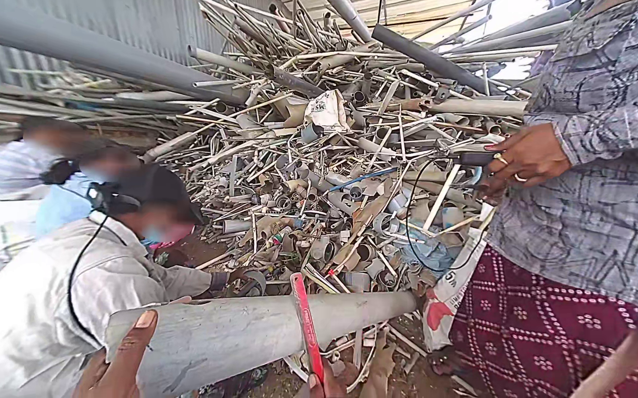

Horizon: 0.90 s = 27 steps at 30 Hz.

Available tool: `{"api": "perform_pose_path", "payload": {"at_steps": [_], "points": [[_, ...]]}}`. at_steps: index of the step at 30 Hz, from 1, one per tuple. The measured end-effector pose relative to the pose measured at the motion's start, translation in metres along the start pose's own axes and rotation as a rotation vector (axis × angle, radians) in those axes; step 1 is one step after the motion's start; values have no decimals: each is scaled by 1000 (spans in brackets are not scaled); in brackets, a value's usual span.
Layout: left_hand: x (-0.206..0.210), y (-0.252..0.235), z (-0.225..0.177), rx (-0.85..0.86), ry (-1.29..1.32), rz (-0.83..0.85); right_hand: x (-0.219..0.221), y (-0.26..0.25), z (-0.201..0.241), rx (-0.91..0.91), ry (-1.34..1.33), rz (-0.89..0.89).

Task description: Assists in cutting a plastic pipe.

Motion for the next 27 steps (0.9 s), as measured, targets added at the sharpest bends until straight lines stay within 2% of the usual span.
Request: {"api": "perform_pose_path", "payload": {"at_steps": [2, 5, 7, 9, 12, 14, 15, 18, 20, 22, 25, 27], "points": [[2, 5, -4, -4, -29, -22, -3, -10, -27, 96, -15, -84], [-1, 5, -3, -4, -61, -52, -6, -29, -105, 580, -168, -93], [-5, 3, 1, -4, -71, -56, -9, -28, -119, 723, -186, -68], [-6, 1, 1, 9, -70, -68, -4, -21, -85, 630, -219, -23], [-7, 0, 2, 7, -70, -77, 7, -6, -15, 258, -186, 83], [-8, -1, 2, 12, -92, -76, 8, -8, -11, 205, -154, 57], [-8, -1, 2, 17, -96, -69, 4, -14, -25, 261, -177, 7], [-12, 2, 3, 49, -58, -63, -10, -33, -96, 680, -285, -67], [-16, 6, 4, 65, -35, -74, -15, -36, -119, 784, -238, -57], [-17, 7, 3, 75, -36, -75, -10, -33, -90, 646, -142, -5], [-20, 5, 6, 52, -24, -109, -2, -5, -1, 214, 133, 108], [-20, 5, 6, 61, -5, -94, -12, 8, 33, -18, 337, -35]]}}
Point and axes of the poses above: each hand's wrist, its own y-axis away from the middle knuckle, its own x-axis out of the palm, z = x × y, the point moved 8 cm from there along -y, towards the middle knuckle, and after that the axes turned 15 degrees about y, right-handed, at the moved point
